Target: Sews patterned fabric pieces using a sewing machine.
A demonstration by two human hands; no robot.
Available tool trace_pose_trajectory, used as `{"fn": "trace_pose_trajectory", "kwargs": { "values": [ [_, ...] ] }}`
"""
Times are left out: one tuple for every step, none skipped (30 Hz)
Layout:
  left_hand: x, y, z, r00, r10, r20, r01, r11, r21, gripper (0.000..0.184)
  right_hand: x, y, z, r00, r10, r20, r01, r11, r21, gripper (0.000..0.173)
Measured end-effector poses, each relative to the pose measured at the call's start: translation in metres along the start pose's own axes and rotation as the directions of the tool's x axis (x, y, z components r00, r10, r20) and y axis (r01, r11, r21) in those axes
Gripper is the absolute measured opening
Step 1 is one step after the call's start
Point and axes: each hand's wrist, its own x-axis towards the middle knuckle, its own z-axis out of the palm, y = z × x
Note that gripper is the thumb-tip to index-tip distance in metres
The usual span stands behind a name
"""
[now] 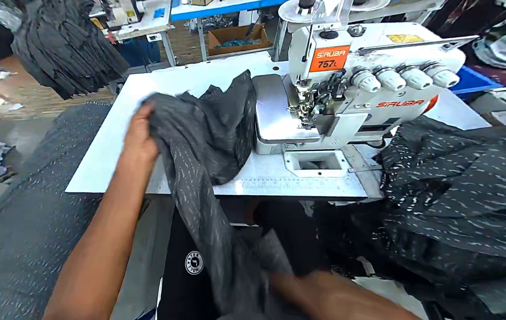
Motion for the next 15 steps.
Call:
{"fn": "trace_pose_trajectory", "kwargs": {
  "values": [
    [-0.008,0.014,-0.019,0.988,0.132,0.083,-0.115,0.975,-0.191,0.029,-0.013,0.008,-0.009,0.977,0.206,-0.058,-0.21,0.975,-0.074,0.067],
    [-0.018,0.022,-0.044,0.948,0.277,0.158,-0.213,0.918,-0.334,0.039,-0.024,0.02,-0.015,0.925,0.353,-0.143,-0.369,0.923,-0.108,0.074],
    [-0.029,0.023,-0.07,0.9,0.396,0.182,-0.295,0.861,-0.415,0.046,-0.031,0.037,-0.015,0.869,0.428,-0.249,-0.469,0.872,-0.137,0.079],
    [-0.038,0.018,-0.094,0.866,0.464,0.185,-0.348,0.827,-0.442,0.054,-0.033,0.058,-0.012,0.822,0.434,-0.37,-0.522,0.833,-0.183,0.083],
    [-0.045,0.01,-0.113,0.856,0.483,0.185,-0.358,0.812,-0.46,0.06,-0.03,0.078,-0.008,0.781,0.398,-0.482,-0.557,0.794,-0.246,0.087],
    [-0.052,0.003,-0.128,0.867,0.467,0.173,-0.341,0.81,-0.477,0.064,-0.023,0.09,-0.007,0.753,0.349,-0.558,-0.583,0.747,-0.319,0.087],
    [-0.057,0.0,-0.141,0.882,0.44,0.169,-0.314,0.816,-0.485,0.068,-0.011,0.095,-0.008,0.745,0.273,-0.608,-0.586,0.703,-0.402,0.079],
    [-0.063,0.003,-0.15,0.891,0.421,0.17,-0.296,0.823,-0.484,0.068,0.003,0.093,-0.013,0.749,0.174,-0.64,-0.559,0.685,-0.468,0.068],
    [-0.07,0.012,-0.153,0.894,0.409,0.184,-0.288,0.839,-0.462,0.065,0.019,0.088,-0.019,0.75,0.079,-0.657,-0.518,0.687,-0.509,0.057],
    [-0.081,0.025,-0.15,0.893,0.397,0.211,-0.288,0.866,-0.409,0.06,0.039,0.082,-0.026,0.742,0.009,-0.67,-0.479,0.708,-0.52,0.051],
    [-0.095,0.04,-0.142,0.89,0.382,0.249,-0.29,0.896,-0.336,0.054,0.061,0.076,-0.034,0.733,-0.026,-0.679,-0.444,0.738,-0.508,0.051],
    [-0.111,0.054,-0.132,0.881,0.372,0.291,-0.293,0.914,-0.28,0.05,0.086,0.072,-0.042,0.731,-0.045,-0.681,-0.407,0.772,-0.488,0.059],
    [-0.131,0.067,-0.122,0.876,0.362,0.319,-0.299,0.926,-0.23,0.048,0.114,0.069,-0.049,0.746,-0.051,-0.664,-0.36,0.808,-0.466,0.071],
    [-0.154,0.075,-0.114,0.881,0.347,0.322,-0.301,0.936,-0.183,0.047,0.142,0.064,-0.052,0.766,-0.067,-0.639,-0.304,0.839,-0.452,0.083],
    [-0.18,0.078,-0.11,0.908,0.343,0.239,-0.316,0.937,-0.146,0.043,0.172,0.053,-0.049,0.79,-0.101,-0.605,-0.24,0.857,-0.456,0.092]
  ]
}}
